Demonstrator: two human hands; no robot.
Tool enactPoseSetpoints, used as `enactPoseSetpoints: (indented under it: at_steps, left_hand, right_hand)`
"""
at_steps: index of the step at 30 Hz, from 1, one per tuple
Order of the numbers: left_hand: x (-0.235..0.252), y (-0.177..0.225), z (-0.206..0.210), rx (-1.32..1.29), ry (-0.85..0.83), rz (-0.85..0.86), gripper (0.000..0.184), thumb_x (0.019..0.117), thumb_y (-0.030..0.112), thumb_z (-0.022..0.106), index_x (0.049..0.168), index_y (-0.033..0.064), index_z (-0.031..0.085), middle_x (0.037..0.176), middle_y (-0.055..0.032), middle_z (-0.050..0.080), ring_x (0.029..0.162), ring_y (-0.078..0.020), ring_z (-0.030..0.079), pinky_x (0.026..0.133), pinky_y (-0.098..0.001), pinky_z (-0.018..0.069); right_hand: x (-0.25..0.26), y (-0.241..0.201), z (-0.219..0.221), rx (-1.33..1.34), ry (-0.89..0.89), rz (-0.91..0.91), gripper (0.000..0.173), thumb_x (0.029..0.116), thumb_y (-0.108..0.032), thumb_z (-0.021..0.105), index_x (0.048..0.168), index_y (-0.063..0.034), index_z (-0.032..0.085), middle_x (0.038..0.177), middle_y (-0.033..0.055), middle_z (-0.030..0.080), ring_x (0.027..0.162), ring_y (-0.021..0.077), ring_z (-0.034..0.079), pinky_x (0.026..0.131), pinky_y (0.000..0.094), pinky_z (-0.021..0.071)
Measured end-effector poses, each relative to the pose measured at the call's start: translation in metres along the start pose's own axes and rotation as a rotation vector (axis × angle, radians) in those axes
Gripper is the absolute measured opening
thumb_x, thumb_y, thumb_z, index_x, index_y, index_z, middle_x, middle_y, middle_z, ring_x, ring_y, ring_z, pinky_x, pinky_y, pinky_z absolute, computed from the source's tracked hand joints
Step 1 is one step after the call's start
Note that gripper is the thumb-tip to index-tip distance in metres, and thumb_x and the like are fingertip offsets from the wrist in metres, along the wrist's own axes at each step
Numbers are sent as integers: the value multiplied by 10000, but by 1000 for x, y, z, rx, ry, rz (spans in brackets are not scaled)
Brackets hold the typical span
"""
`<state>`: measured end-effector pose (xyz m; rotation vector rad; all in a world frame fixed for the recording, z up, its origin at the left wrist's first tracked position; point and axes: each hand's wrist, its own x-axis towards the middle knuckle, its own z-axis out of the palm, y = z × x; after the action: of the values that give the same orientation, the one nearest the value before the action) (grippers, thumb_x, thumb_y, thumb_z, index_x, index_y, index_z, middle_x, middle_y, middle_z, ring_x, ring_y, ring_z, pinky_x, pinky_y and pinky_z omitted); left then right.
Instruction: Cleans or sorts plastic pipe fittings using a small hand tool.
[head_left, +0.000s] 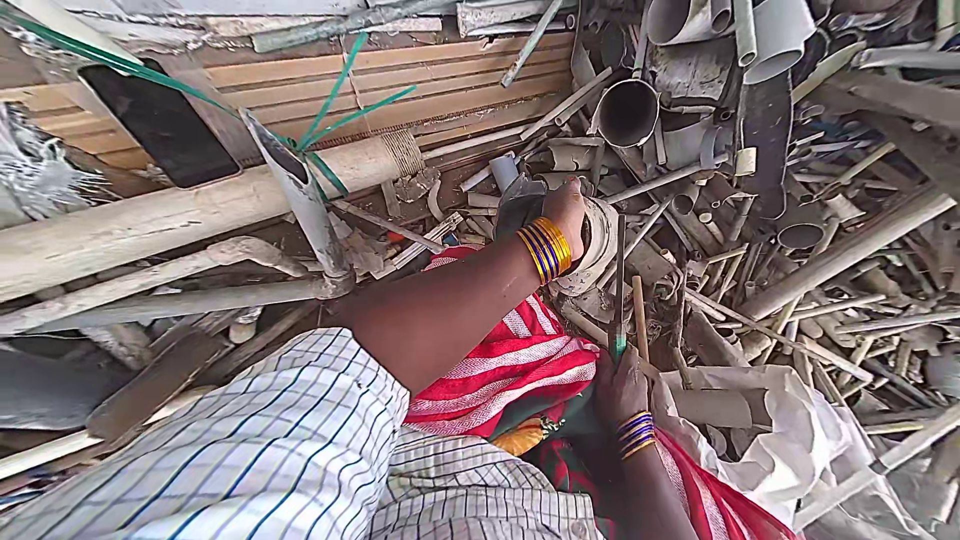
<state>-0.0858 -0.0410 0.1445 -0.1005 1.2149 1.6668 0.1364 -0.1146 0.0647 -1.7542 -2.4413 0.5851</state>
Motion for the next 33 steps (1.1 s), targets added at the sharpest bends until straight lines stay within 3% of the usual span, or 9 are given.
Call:
enactPoseSetpoints:
  at_steps: [4, 7, 9, 12, 14, 18, 23, 27, 33]
  left_hand:
    - [3, 4, -5, -26, 9, 28, 522, 1118, 428, 331, 1480, 64, 427, 1543, -186, 405, 1433, -312, 397, 1122, -543, 391]
    - [3, 1, -6, 7, 11, 11, 522, 1117, 429, 338, 1491, 76, 424, 1571, -173, 379, 1458, -304, 370, 1137, -550, 372]
    - [1, 0, -4, 20, 14, 4, 514, 1117, 419, 349, 1490, 72, 422, 1570, -176, 376, 1456, -308, 370, 1135, -549, 375]
    - [0, -1, -4, 42, 2, 11, 521, 1117, 419, 348, 1486, 60, 424, 1569, -190, 373, 1456, -314, 367, 1138, -549, 369]
    - [1, -1, -5, 41, 2, 15, 520, 1118, 416, 348, 1486, 57, 425, 1566, -194, 375, 1457, -315, 365, 1141, -550, 366]
    - [1, -4, -2, 32, 2, 16, 518, 1122, 406, 345, 1498, 55, 404, 1560, -195, 384, 1449, -312, 382, 1142, -534, 378]
    - [-2, -1, -3, 50, -12, 12, 517, 1117, 401, 364, 1498, 53, 407, 1571, -200, 371, 1458, -315, 366, 1143, -540, 368]
    - [-3, -7, -2, 82, -14, 3, 524, 1121, 398, 353, 1498, 38, 402, 1573, -199, 364, 1469, -323, 343, 1151, -560, 346]
    - [-5, -8, -2, 129, -48, -23, 515, 1120, 395, 357, 1492, 43, 407, 1562, -196, 380, 1459, -323, 358, 1142, -566, 356]
  right_hand:
    - [-10, 9, 13, 70, 521, -236, 477, 943, -135, 548, 1217, 256, 530, 921, 344, 689, 788, 428, 720, 730, 493, 581]
    - [0, -7, 0, -69, -72, 44, 494, 1090, -246, 460, 1420, 122, 434, 1118, 295, 691, 1028, 428, 709, 902, 537, 548]
    - [8, -6, -1, -45, -160, 113, 501, 1099, -268, 440, 1444, 94, 416, 1152, 287, 681, 1051, 434, 697, 917, 564, 535]
    - [-8, 9, 13, 49, 455, -213, 478, 982, -172, 547, 1230, 236, 528, 916, 320, 699, 774, 405, 733, 709, 485, 590]
    - [-8, 14, 19, 54, 639, -320, 477, 947, -174, 534, 1166, 249, 535, 856, 303, 686, 731, 342, 721, 694, 398, 587]
    - [5, -5, -1, -11, -174, 88, 500, 1101, -267, 444, 1424, 114, 417, 1111, 293, 688, 1050, 432, 697, 929, 559, 526]
    - [-7, 12, 19, 56, 584, -334, 474, 951, -183, 532, 1167, 239, 545, 848, 293, 691, 719, 332, 723, 680, 393, 588]
    - [5, -5, 1, -17, -126, 105, 484, 1091, -240, 469, 1412, 120, 423, 1119, 297, 682, 1038, 437, 696, 917, 552, 532]
    - [-13, 7, 15, 52, 600, -327, 476, 960, -202, 523, 1153, 233, 549, 855, 291, 691, 723, 321, 718, 688, 390, 585]
